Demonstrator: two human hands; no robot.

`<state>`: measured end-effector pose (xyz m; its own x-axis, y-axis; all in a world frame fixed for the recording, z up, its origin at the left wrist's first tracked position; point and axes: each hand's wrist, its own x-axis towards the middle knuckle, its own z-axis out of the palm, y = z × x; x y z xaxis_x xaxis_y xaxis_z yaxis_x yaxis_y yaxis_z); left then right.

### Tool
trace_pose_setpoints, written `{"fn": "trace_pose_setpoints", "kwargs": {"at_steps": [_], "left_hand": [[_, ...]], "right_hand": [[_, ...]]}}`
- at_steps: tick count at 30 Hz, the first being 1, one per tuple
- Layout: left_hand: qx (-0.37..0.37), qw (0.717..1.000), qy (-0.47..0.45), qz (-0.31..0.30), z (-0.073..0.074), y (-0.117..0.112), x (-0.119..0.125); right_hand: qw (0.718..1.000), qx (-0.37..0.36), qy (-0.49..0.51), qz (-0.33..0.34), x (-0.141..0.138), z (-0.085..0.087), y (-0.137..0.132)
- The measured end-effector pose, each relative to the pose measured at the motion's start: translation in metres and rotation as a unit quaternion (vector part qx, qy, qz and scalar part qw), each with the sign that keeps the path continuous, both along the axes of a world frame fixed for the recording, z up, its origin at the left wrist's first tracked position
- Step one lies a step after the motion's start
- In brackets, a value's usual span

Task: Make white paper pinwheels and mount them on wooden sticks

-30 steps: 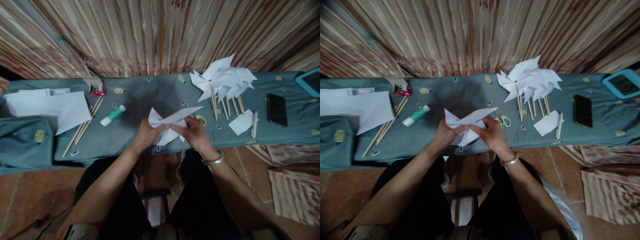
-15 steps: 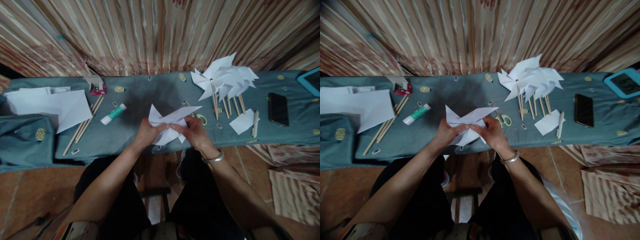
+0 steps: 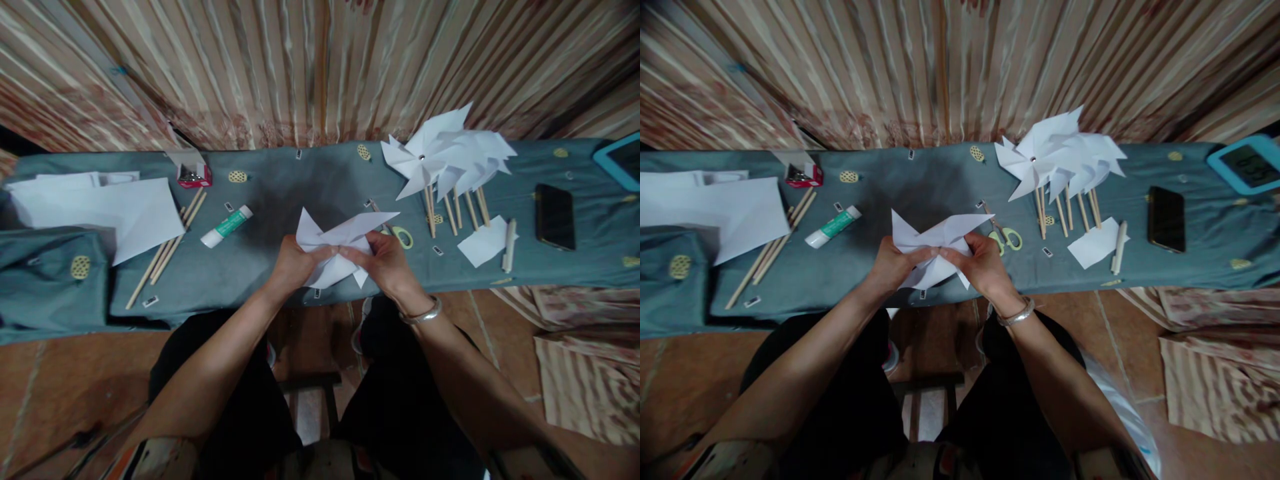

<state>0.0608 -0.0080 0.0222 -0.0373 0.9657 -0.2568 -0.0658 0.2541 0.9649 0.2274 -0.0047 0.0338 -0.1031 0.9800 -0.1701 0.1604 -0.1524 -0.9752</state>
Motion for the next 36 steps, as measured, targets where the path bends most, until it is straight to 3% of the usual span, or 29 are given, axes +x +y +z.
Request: {"fn": "trace_pose_setpoints", "kwargs": {"at_steps": [10, 17, 30, 36], "left_hand": [[0.001, 1.0, -0.003, 0.002, -0.0062, 0.0005, -0.001], [0.01, 1.0, -0.009, 0.013, -0.0007, -0.0003, 0.0007], [0.025, 0.999, -0.017, -0.014, -0.002, -0.0008, -0.002], [0.021, 0.999, -0.019, -0.034, 0.0001, -0.0013, -0.0042]], "right_hand": [[1.0, 0.002, -0.001, 0.008, 0.0001, -0.0007, -0.0001], [1.0, 0.024, 0.006, 0.005, 0.0021, -0.0001, 0.0022], [0.998, 0.061, -0.015, 0.017, 0.0049, 0.0048, 0.0011], [0.998, 0.043, -0.014, 0.039, 0.0065, 0.0067, 0.0012]]}}
